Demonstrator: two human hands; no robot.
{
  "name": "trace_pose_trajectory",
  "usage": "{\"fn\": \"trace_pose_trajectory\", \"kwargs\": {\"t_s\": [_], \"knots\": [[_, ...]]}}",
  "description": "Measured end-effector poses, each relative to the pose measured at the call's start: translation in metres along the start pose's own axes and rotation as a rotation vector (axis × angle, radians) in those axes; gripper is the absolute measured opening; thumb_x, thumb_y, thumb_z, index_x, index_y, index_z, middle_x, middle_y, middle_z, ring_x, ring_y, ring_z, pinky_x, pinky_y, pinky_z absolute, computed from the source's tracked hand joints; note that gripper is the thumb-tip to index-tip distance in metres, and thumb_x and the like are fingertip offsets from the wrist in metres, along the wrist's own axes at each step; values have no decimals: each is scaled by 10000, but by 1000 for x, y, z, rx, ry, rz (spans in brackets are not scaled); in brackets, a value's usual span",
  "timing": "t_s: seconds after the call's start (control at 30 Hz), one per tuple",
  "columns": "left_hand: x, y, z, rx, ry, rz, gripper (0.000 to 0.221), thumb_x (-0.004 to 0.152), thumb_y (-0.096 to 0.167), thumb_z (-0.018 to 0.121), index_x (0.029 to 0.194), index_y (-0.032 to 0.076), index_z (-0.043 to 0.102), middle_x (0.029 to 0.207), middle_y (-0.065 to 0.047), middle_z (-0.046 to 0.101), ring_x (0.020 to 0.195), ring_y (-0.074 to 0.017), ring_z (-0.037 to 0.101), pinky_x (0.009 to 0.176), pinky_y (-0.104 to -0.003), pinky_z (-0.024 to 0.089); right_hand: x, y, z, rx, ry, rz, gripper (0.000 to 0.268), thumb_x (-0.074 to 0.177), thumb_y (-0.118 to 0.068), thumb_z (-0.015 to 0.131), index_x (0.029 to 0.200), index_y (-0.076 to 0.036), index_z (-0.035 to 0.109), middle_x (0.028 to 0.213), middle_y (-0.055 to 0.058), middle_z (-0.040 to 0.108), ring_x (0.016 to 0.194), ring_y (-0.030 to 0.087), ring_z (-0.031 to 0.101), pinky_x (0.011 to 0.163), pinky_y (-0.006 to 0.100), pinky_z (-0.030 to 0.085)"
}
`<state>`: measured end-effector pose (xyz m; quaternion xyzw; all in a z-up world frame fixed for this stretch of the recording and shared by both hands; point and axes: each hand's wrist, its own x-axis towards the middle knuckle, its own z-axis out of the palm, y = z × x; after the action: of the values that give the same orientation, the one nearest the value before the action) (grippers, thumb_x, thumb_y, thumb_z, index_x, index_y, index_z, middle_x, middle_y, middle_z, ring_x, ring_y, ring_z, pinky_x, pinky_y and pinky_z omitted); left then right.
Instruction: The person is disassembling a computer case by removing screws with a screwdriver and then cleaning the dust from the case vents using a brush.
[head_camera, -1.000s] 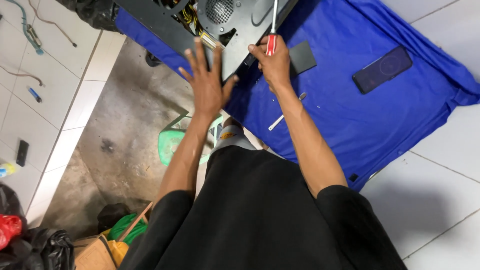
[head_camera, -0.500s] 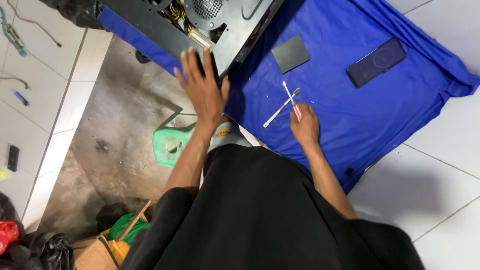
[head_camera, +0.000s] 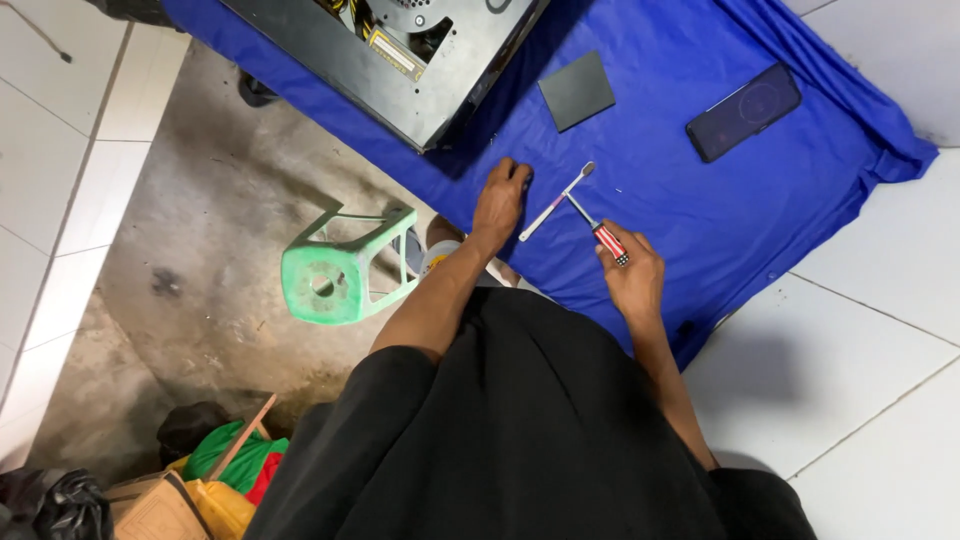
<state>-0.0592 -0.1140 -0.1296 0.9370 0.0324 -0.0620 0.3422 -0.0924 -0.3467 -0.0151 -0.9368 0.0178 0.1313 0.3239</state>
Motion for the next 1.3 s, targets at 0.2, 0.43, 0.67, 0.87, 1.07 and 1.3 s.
{"fn": "trace_pose_trajectory", "kwargs": {"t_s": [0.2, 0.43, 0.67, 0.87, 1.07, 1.3], "knots": [[4, -4, -8, -315, 27, -97, 97, 919, 128, 715, 958, 155, 630, 930, -59, 622, 895, -308, 716, 790, -417, 602, 2, -5, -5, 45, -5, -32, 392, 850, -113, 819, 1229, -208, 784, 985, 117, 728, 942, 365, 706, 813, 420, 549], [-12, 17, -62, -1338, 65, -438, 185, 892, -23, 751, 1050, -25, 655, 1006, -213, 734, 864, -212, 749, 769, -299, 644, 6, -48, -16, 158, -23, -144, 414, 851, -100, 831, 1243, -224, 782, 1012, 60, 732, 957, 305, 714, 821, 383, 551], [-23, 20, -90, -1446, 48, -385, 272, 862, -14, 811, 1117, -18, 718, 965, -177, 727, 863, -202, 754, 809, -362, 669, 13, -97, -32, 220, -29, -273, 400, 855, -56, 831, 1234, -174, 784, 1049, 73, 750, 989, 317, 722, 862, 410, 559], [-24, 23, -105, -1411, 59, -352, 263, 835, -21, 835, 1075, -26, 726, 895, -171, 719, 802, -193, 758, 773, -353, 679, 11, -109, -37, 221, -26, -317, 389, 860, -56, 835, 1231, -161, 785, 1068, 78, 752, 1010, 313, 724, 889, 425, 560], [-27, 28, -120, -1312, 65, -345, 284, 786, -11, 877, 1034, -35, 741, 873, -181, 730, 766, -165, 752, 743, -282, 665, 10, -114, -40, 186, -23, -385, 370, 870, -37, 821, 1223, -142, 785, 1047, 107, 747, 978, 347, 723, 862, 450, 564], [-29, 30, -125, -1215, 63, -337, 275, 775, -19, 883, 1017, -46, 754, 857, -217, 736, 733, -188, 756, 701, -292, 667, 10, -112, -39, 111, 9, -470, 355, 865, -24, 821, 1204, -126, 795, 1015, 124, 745, 946, 359, 722, 847, 460, 571]]}}
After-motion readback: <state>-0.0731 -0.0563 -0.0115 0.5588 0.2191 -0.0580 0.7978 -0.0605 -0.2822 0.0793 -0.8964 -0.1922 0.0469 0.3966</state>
